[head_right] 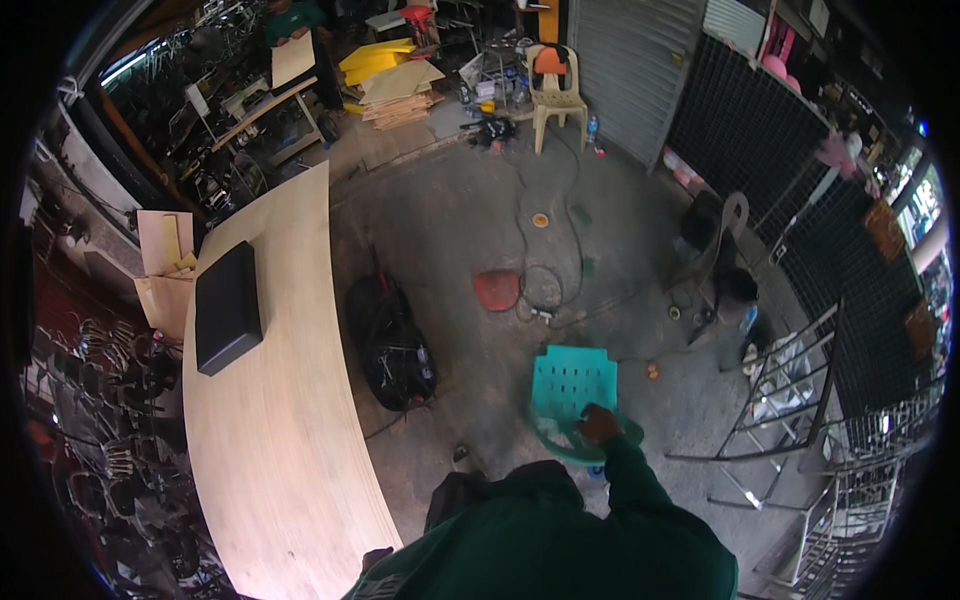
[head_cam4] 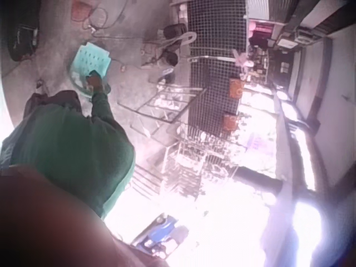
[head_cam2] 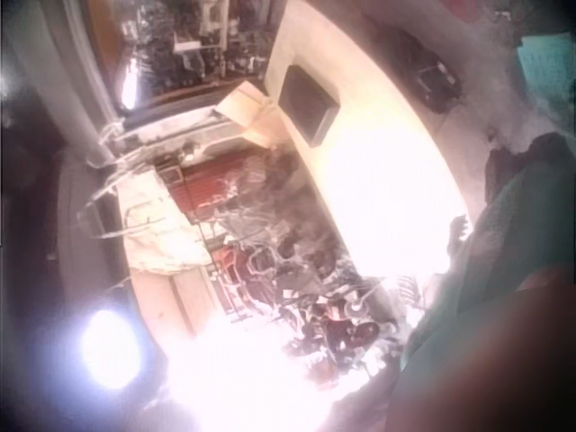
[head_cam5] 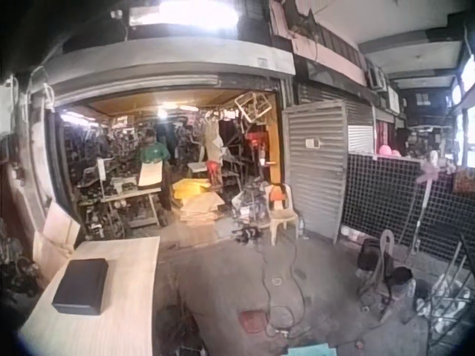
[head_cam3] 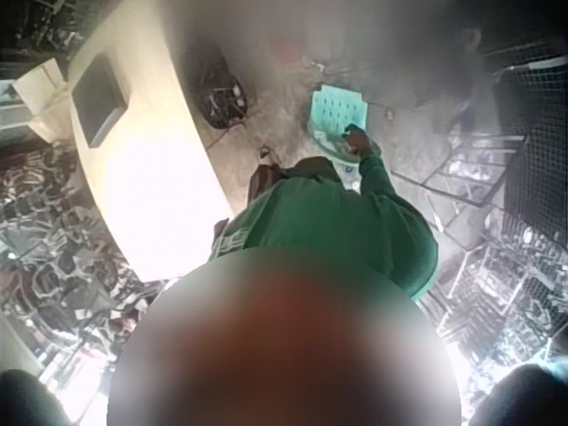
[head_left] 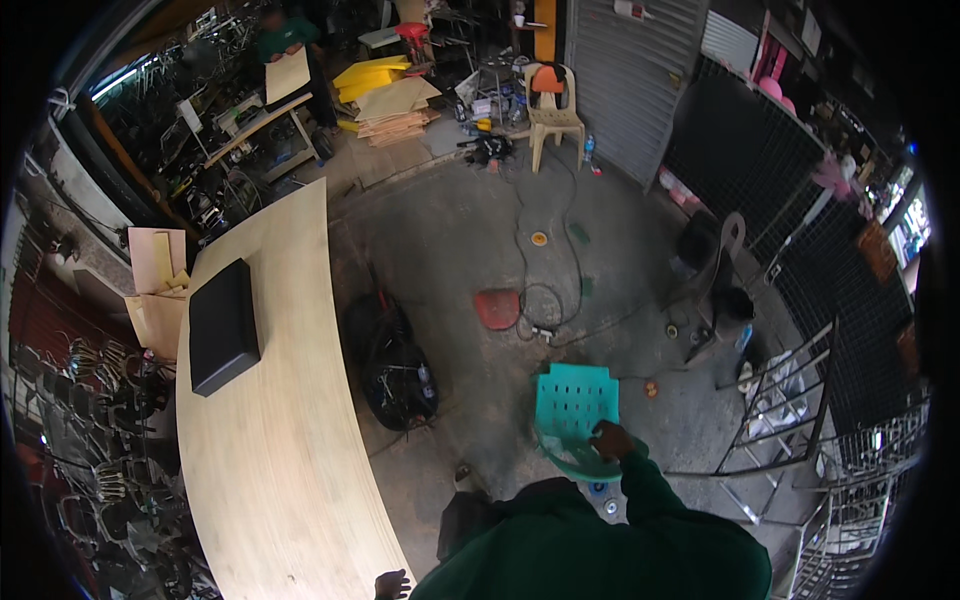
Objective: The person grinds a metal frame with an angle grinder, then repositions the frame and welds joints using a welding torch. The person also adjusts the head-mounted camera during the task.
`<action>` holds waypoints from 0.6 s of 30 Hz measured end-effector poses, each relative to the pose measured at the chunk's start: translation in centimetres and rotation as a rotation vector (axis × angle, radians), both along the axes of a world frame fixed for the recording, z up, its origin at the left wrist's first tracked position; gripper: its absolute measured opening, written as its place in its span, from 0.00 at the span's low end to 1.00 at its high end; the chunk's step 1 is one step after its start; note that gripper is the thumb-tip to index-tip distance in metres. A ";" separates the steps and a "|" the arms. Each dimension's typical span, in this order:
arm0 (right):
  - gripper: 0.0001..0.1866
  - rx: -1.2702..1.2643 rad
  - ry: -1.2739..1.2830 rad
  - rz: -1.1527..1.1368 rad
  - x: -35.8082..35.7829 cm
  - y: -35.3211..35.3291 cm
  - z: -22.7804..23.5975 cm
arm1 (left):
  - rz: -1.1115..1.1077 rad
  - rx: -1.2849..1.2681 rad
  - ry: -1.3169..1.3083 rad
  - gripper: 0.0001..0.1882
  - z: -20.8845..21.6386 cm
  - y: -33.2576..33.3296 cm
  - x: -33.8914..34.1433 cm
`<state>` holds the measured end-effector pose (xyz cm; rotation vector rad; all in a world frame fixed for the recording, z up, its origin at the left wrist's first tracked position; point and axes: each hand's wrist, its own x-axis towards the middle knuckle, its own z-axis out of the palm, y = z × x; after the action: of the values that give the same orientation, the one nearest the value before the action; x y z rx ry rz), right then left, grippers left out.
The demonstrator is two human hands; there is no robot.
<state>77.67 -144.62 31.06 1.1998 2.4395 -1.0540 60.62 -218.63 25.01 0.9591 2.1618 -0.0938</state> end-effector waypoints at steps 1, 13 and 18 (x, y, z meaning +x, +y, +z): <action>0.26 0.016 0.031 0.000 -0.5 0.2 0.2 | 0.041 -0.004 -0.069 0.22 -0.8 1.4 -2.7; 0.05 -0.722 -0.169 -0.884 -3.1 -3.1 -8.4 | 1.107 0.475 -0.246 0.12 2.4 21.4 -49.6; 0.08 -0.694 -0.224 -0.304 -10.6 2.8 -13.2 | 0.889 0.682 -0.185 0.11 1.0 35.2 -60.4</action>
<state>67.09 -141.87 17.85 1.3454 1.5369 -1.5678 0.24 -183.48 26.05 0.2284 2.2707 1.1594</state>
